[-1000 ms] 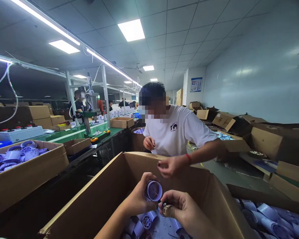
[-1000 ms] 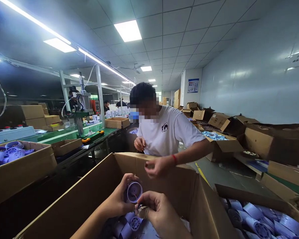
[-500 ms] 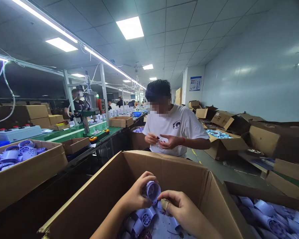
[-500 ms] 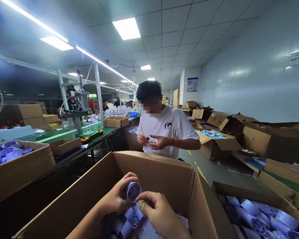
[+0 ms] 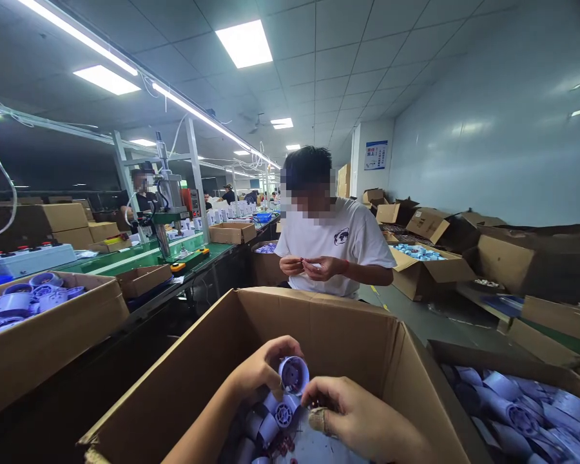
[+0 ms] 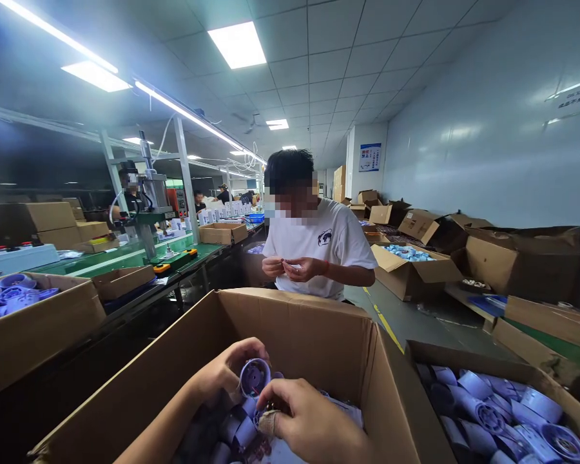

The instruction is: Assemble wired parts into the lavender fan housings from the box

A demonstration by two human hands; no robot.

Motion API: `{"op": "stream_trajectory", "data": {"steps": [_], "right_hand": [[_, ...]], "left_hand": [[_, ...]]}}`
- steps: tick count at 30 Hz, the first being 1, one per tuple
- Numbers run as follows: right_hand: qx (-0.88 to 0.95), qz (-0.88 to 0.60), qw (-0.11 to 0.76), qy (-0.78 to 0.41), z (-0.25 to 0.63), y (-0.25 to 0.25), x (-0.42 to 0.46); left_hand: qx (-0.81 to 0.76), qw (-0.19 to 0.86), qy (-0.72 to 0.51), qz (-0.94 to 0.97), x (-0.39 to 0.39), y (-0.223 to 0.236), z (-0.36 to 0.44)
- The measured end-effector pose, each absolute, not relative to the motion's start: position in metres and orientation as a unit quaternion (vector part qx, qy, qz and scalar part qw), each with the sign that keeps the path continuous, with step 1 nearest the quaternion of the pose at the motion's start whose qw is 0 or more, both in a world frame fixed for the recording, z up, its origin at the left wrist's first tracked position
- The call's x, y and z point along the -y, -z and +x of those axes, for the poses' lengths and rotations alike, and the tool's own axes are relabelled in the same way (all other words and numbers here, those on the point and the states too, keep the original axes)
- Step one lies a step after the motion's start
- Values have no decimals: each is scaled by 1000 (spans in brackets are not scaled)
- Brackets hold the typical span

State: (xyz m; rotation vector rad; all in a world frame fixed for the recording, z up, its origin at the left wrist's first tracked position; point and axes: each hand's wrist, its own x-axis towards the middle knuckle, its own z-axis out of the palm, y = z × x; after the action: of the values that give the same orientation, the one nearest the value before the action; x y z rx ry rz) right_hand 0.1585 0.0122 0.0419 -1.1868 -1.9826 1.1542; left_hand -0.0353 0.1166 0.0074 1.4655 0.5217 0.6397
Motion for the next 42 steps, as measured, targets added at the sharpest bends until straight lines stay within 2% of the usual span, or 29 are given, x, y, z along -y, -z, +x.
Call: {"op": "stream_trajectory", "data": {"steps": [3,11,17,19,24,28,33,36,39,42], "right_hand": [[748,-453,290,-388,158,-45,-13],[740,-456,430,-244,148,-28,-24],[751,-456,477,-7,141,1,-36],[740,-479,472,25,138,8,-39],[731,-518,444,-3,136,8,-39],[738,-498,454,-28,137,4,-37],[701,-471,528,-87,137,6,-36],[690,-416,563,-183,138,3,-32],[720,-376,520,-265,138,0,-28],[718,-424,503,-226,136,3,-28]], "left_hand": [[-215,672,-289,647,-116,-7,-36],[-213,675,-285,647,-108,-6,-29],[-157,654,-337,659,-99,-7,-20],[-136,646,-348,666,-98,-7,-19],[-114,638,-359,671,-96,-9,-19],[-95,635,-382,664,-96,-11,-19],[-86,638,-387,660,-96,-14,-18],[-81,655,-401,636,-96,-16,-19],[-65,671,-407,616,-97,-15,-21],[-45,676,-395,621,-100,-12,-20]]}}
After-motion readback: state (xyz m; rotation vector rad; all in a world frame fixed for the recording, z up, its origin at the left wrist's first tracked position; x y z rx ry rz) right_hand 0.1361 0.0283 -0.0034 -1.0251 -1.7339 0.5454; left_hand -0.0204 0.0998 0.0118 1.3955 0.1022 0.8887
